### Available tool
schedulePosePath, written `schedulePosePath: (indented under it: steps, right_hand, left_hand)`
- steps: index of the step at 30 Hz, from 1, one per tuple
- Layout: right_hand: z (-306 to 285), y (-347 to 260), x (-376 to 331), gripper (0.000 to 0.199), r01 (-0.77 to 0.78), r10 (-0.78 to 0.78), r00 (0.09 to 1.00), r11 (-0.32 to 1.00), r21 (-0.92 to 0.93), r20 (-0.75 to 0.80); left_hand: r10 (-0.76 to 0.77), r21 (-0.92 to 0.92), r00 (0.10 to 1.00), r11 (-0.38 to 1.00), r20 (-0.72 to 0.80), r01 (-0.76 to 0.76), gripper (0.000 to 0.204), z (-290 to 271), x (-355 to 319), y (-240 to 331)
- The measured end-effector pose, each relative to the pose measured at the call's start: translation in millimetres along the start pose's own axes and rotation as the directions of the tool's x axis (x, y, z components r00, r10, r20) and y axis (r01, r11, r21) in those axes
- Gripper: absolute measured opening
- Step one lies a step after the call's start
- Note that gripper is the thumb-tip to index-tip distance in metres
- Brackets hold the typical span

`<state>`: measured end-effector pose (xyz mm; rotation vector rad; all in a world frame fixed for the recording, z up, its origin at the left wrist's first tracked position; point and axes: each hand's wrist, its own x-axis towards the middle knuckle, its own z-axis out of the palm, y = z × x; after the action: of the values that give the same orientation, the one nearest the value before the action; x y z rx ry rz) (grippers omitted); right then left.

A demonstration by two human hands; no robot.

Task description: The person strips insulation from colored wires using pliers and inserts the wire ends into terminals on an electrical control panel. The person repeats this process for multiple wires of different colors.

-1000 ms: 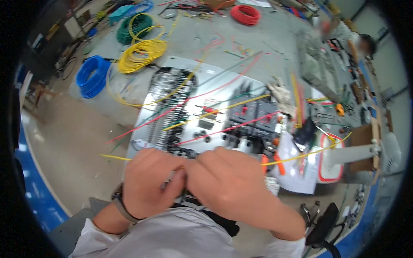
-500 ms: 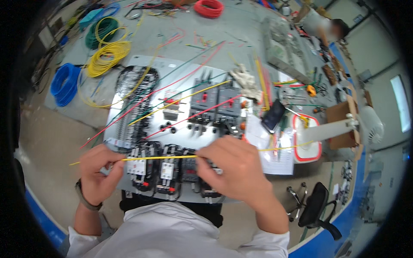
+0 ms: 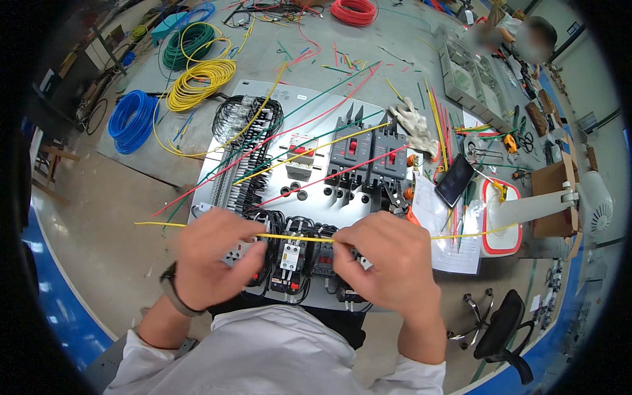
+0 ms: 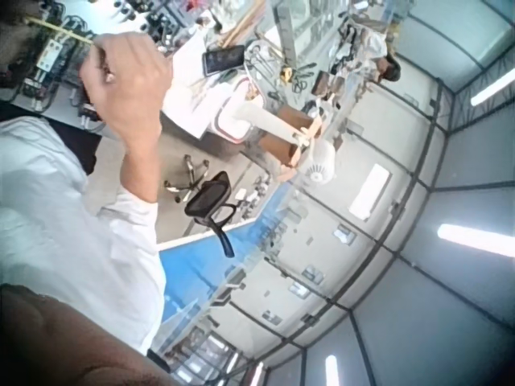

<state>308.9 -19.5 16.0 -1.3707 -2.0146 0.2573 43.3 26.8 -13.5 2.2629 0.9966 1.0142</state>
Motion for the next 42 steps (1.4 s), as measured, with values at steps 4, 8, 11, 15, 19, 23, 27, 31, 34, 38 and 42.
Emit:
schedulePosePath:
  steps: [4,8,11,15,19,23,27,31,34,38,42]
  right_hand:
    - [11,4,-9,0.015,0.058,-0.059,0.998,0.998,-0.019,-0.026]
    - [12,2,-6,0.012,0.124,-0.124,0.991,0.992,-0.011,-0.039]
    - [15,-1,-11,0.014,0.111,-0.112,0.992,0.993,-0.029,-0.050]
    - [19,2,-13,0.015,0.118,-0.120,0.992,0.992,-0.046,-0.042]
    - [21,2,-19,0.012,0.090,-0.092,0.995,0.995,-0.044,-0.043]
    - [12,7,-31,0.016,0.046,-0.054,0.989,0.997,-0.059,-0.138]
    - [-31,39,-77,0.018,-0.187,0.092,0.818,0.976,-0.111,-0.568]
    - [-61,84,-126,0.025,-0.584,0.597,0.565,0.777,0.235,-0.569]
    - [-42,84,-122,0.042,-0.659,0.641,0.695,0.749,0.068,-0.326]
    - [-3,80,-104,0.069,-0.620,0.615,0.784,0.776,-0.119,-0.080]
    - [7,75,-73,0.071,-0.695,0.697,0.716,0.708,-0.123,-0.032]
  left_hand:
    - [0.089,0.003,0.996,0.996,0.023,-0.089,0.018,37,18,21]
    - [-0.027,-0.084,0.999,0.996,-0.017,0.026,0.011,48,22,41]
    - [-0.111,-0.082,0.992,0.990,0.065,0.116,0.010,45,19,45]
    - [-0.136,-0.150,0.988,0.978,0.078,0.147,0.007,47,16,42]
    - [-0.113,-0.184,0.984,0.973,0.135,0.137,0.007,43,21,37]
    - [-0.096,-0.149,0.991,0.983,0.093,0.109,0.006,40,19,25]
    - [-0.270,-0.188,0.961,0.942,0.064,0.278,0.003,23,24,12]
    - [-0.366,-0.304,0.930,0.890,-0.029,0.341,0.002,4,21,-7]
    - [-0.435,-0.353,0.901,0.841,0.014,0.411,0.006,-1,24,-17]
    - [-0.459,-0.415,0.861,0.755,0.220,0.508,0.013,-13,48,-32]
    - [-0.475,-0.543,0.745,0.511,0.468,0.667,0.017,-45,81,-60]
